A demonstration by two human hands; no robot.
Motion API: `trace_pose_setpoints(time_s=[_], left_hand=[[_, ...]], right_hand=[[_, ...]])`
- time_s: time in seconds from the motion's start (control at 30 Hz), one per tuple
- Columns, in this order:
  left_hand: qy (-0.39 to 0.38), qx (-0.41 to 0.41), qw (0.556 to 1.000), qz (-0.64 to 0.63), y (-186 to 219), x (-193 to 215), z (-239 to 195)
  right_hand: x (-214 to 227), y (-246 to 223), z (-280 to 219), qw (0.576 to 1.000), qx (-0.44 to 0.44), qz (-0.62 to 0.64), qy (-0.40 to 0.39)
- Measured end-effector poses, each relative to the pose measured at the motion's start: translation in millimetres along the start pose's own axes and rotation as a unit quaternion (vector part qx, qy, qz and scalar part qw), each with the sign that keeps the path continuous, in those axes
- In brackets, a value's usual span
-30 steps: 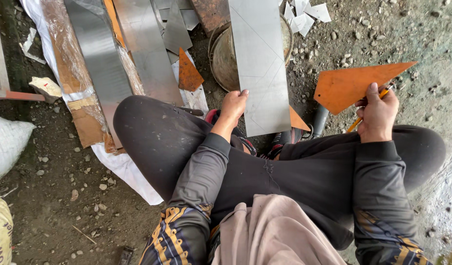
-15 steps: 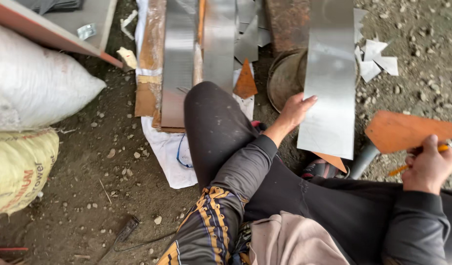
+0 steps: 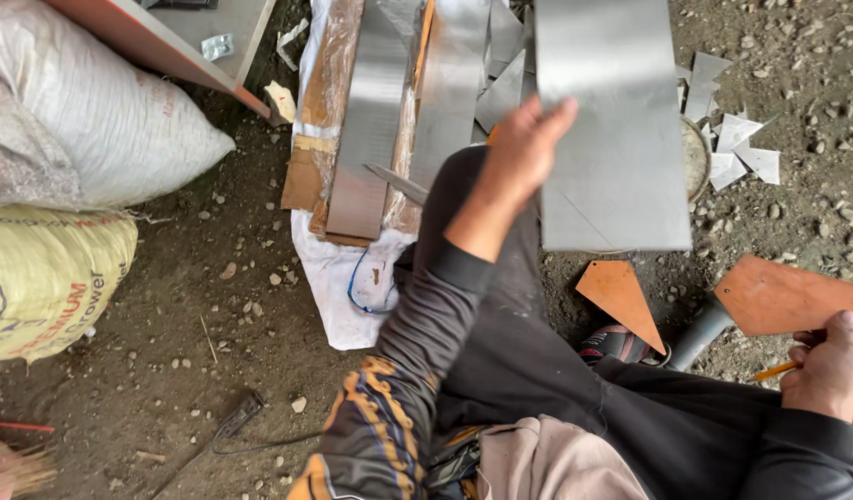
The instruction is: The person sits on the ground and uses a pencil and an orange triangular template to mark cut lines on several metal sheets. The person repeatedly positions the template, draws lines along its edges, and moves the marked sheets aside.
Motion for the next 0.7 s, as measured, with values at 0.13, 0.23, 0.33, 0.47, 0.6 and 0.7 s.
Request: trace_pose_setpoints(time_s=[0.13,0.23,0.33,0.47,0.6,0.7], left_hand=[[0.005,-0.034,0.992,0.124,46,97,49],[-0.009,-0.239,0.957,0.163,83,144,64],[0.031,-0.163,0.955,0.247,58,184,73],[0.034,-0.085,0.972,0.216,-6,199,75],[0.034,-0.042,0.982,0.179,-85,198,72],[0.03,0.048,0.97,0.236,-156,190,72]], right_hand=[[14,10,7,1.0,-0.011,-0.021,-0.021],[19,18,11,0.996,-0.06,-0.07,-0.009],[14,13,1,0.996,-0.028,-0.08,-0.012],[-3,-15,-20,0.993,0.062,-0.09,-0.038],[-7,-25,-33,0.991,-0.002,-0.132,0.019],[-17,-40,-39,0.987,0.081,-0.14,-0.015]])
Point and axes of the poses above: each hand's wrist, its own z-axis towards the middle knuckle, its own x-axis out of the back of the hand, y = z × x, the point moved 7 cm from there along z, towards the middle knuckle, and after that the axes turned 4 degrees about z, right-handed, at the moved point
